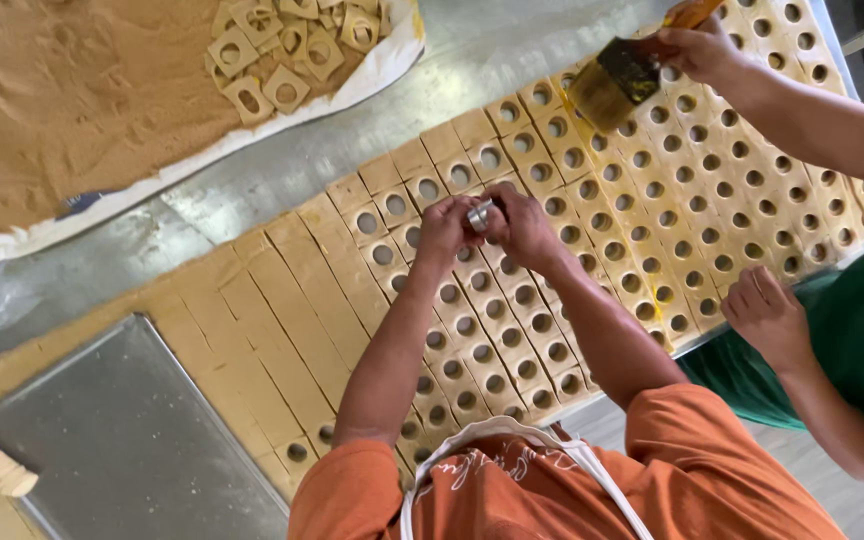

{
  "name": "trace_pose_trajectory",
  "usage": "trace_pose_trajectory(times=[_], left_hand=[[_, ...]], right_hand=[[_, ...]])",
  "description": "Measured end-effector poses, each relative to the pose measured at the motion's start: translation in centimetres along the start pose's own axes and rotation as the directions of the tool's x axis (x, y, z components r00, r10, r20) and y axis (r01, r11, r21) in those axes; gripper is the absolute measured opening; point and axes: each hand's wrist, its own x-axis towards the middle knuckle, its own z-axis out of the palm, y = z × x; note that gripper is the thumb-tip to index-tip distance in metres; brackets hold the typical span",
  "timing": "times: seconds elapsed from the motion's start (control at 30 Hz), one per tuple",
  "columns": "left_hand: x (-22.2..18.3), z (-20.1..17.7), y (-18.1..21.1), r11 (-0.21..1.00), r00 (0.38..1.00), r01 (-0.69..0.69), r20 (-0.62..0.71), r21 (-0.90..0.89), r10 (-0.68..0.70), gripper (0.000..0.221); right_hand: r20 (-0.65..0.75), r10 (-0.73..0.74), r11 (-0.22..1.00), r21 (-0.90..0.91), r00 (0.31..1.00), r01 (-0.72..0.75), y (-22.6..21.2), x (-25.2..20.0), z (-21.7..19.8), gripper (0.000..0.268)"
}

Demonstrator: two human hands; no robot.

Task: The person uses a circular metal cutter to stamp out small pieces from a sheet of dough on a metal table.

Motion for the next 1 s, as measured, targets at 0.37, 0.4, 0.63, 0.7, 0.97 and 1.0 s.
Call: trace_pose_trajectory(times=[0.37, 0.4, 0.63, 0.7, 0.97, 1.0], left_hand=[[-1.3, 1.9, -0.8, 0.997, 0.982, -0.051, -0.187, -0.057, 0.040, 0.027], [-1.5, 1.4, -1.1, 0.999, 0.971, -0.042, -0.234, -0.007, 0.040, 0.025], [0.9, -2.4, 1.1, 0.972, 0.995, 0.011, -0.092, -0.235, -0.033, 0.028], [1.6, -3.0, 1.7, 0.979, 0.995, 0.026, -0.091, -0.203, -0.045, 0.029], [4.6, -3.6, 3.1, 0.951, 0.993, -0.038, -0.114, -0.306, 0.003, 0.025], [4.9, -3.5, 3.2, 0.960, 0.991, -0.068, -0.133, -0.273, 0.032, 0.026]], right_hand=[[-0.191, -0.138, 0.972, -0.212, 0.972, 0.096, -0.7, -0.6, 2.8, 0.024], [-0.207, -0.207, 0.968, -0.186, 0.956, 0.169, -0.4, -0.7, 3.0, 0.027], [-0.053, 0.166, 0.953, -0.248, 0.985, -0.174, 4.7, 8.4, -0.3, 0.030], [-0.007, 0.056, 0.945, -0.323, 0.998, -0.055, 5.8, 10.5, 0.1, 0.038], [0.163, 0.072, 0.879, -0.477, 0.984, 0.015, 5.9, 14.0, 2.2, 0.045], [0.163, 0.102, 0.865, -0.501, 0.981, -0.007, 5.8, 14.0, 2.5, 0.042]])
